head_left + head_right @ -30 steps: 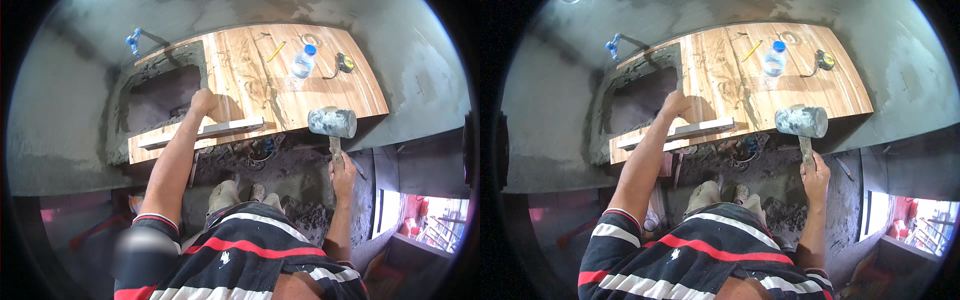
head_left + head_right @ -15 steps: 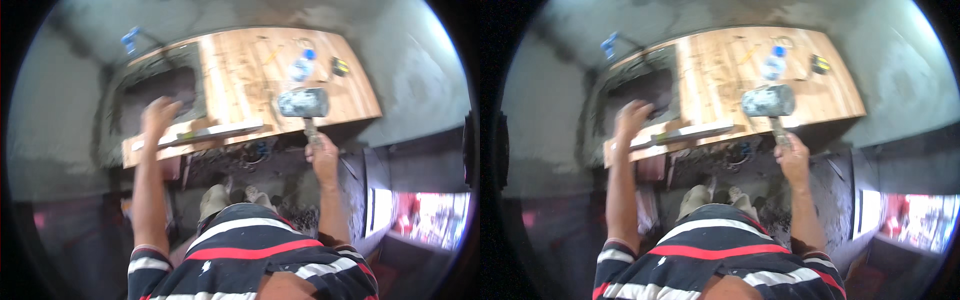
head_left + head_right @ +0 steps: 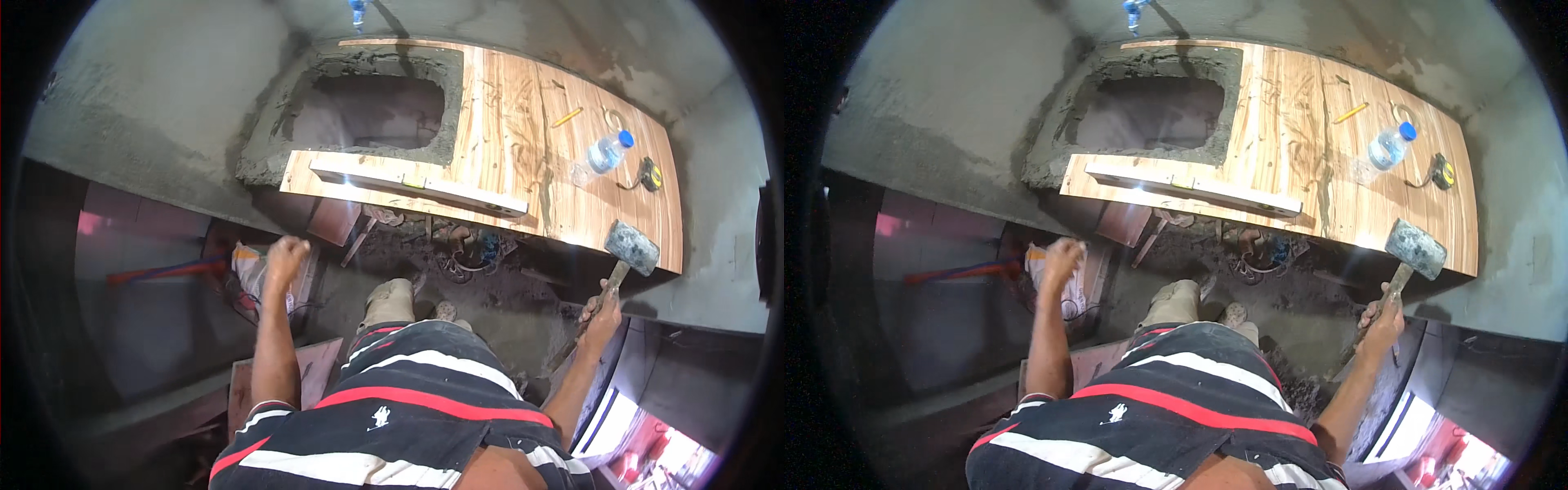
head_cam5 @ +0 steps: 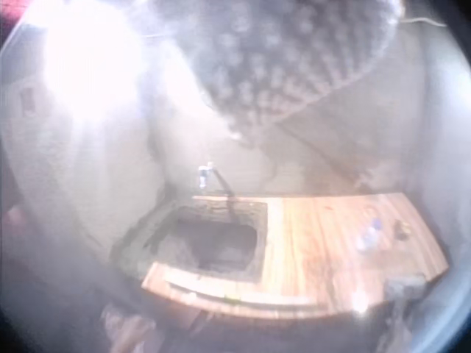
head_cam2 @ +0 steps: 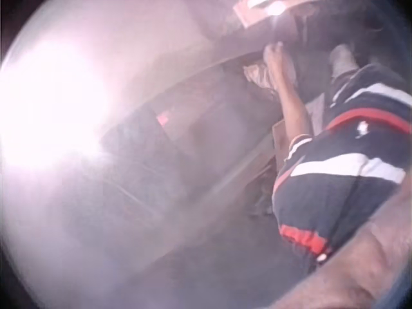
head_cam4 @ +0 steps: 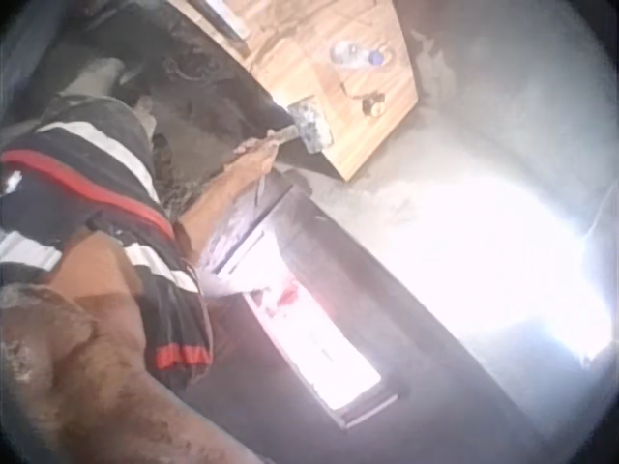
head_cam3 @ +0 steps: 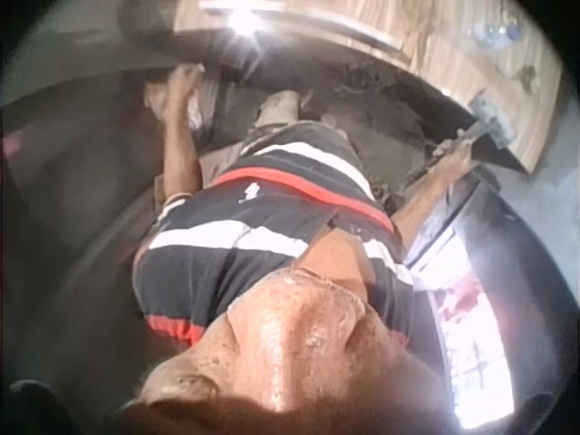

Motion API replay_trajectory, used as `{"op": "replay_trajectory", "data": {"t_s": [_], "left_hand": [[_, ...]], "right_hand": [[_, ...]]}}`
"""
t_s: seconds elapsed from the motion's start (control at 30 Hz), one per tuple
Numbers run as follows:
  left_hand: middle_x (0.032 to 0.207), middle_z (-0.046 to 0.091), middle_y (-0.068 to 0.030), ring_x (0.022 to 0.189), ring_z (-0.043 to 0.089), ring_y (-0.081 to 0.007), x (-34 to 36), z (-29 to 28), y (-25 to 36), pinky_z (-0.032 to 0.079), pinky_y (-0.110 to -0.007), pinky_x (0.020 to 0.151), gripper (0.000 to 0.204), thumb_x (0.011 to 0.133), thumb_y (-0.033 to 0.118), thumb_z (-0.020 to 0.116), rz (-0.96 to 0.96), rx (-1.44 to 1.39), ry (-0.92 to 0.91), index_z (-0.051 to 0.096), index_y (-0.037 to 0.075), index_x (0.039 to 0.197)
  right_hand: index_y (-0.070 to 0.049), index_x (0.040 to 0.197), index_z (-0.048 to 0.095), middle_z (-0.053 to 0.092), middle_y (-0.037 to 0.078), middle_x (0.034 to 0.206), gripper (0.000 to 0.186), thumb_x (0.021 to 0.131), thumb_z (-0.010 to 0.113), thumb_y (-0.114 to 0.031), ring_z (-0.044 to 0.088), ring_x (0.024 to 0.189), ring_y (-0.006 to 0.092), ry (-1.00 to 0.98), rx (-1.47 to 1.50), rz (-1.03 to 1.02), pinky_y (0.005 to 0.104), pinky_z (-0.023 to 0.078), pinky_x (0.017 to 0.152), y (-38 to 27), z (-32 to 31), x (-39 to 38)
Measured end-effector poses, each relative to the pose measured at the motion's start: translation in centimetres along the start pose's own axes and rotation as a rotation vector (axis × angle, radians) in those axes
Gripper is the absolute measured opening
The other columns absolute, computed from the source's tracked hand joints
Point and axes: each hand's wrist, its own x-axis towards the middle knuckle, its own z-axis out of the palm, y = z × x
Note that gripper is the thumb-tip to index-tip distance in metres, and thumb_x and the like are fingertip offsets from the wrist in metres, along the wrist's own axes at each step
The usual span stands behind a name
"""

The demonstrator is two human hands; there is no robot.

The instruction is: The person installs a tile on a concrete countertop by applying cement, positioning the tile, tapping it into place using a mallet and wood block, and wiping the surface with a cloth.

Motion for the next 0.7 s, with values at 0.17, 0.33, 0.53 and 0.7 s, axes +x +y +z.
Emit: {"op": "replay_trajectory", "data": {"t_s": [0.17,0.33,0.53,0.7], "left_hand": [[0.072,0.067,-0.0096,0.057,0.063,-0.0204,-7.6,4.8,-12.4,0.049,-0.037,0.051,0.034,0.09,0.031,0.072,-0.408,0.08,-0.348,0.071,-0.003,0.095],[0.068,0.063,-0.0074,0.052,0.058,-0.0178,-7.5,6.4,-17.4,0.046,-0.034,0.047,0.03,0.093,0.029,0.071,-0.432,-0.075,-0.351,0.07,-0.001,0.092],[0.065,0.061,-0.0094,0.052,0.059,-0.0237,-4.4,7.5,-25.8,0.044,-0.039,0.046,0.032,0.096,0.026,0.064,-0.544,-0.296,-0.425,0.063,0.007,0.071],[0.079,0.069,-0.0217,0.086,0.068,-0.0454,-0.8,8.0,-30.5,0.054,-0.054,0.072,0.037,0.098,0.036,0.057,0.709,0.461,-0.64,0.07,0.008,0.078]], "right_hand": [[-0.002,0.126,0.062,0.048,-0.001,0.063,0.044,0.109,0.051,-0.041,0.043,0.049,0.0058,-0.106,-0.114,-0.086,0.0216,0.035,0.044,0.7,2.0,0.8],[-0.002,0.124,0.066,0.049,-0.003,0.065,0.034,0.108,0.055,-0.029,0.042,0.05,0.0032,-0.101,-0.157,-0.044,0.0203,0.033,0.044,-1.1,4.4,-0.8],[-0.004,0.124,0.064,0.053,-0.001,0.066,0.032,0.108,0.058,-0.03,0.046,0.049,0.0051,-0.032,0.01,-0.045,0.0211,0.036,0.043,-1.0,8.3,-2.2],[-0.004,0.117,0.065,0.055,-0.001,0.068,0.024,0.1,0.065,-0.02,0.048,0.049,0.0063,0.206,-0.06,-0.039,0.0227,0.038,0.042,-3.2,7.5,-0.5]]}}
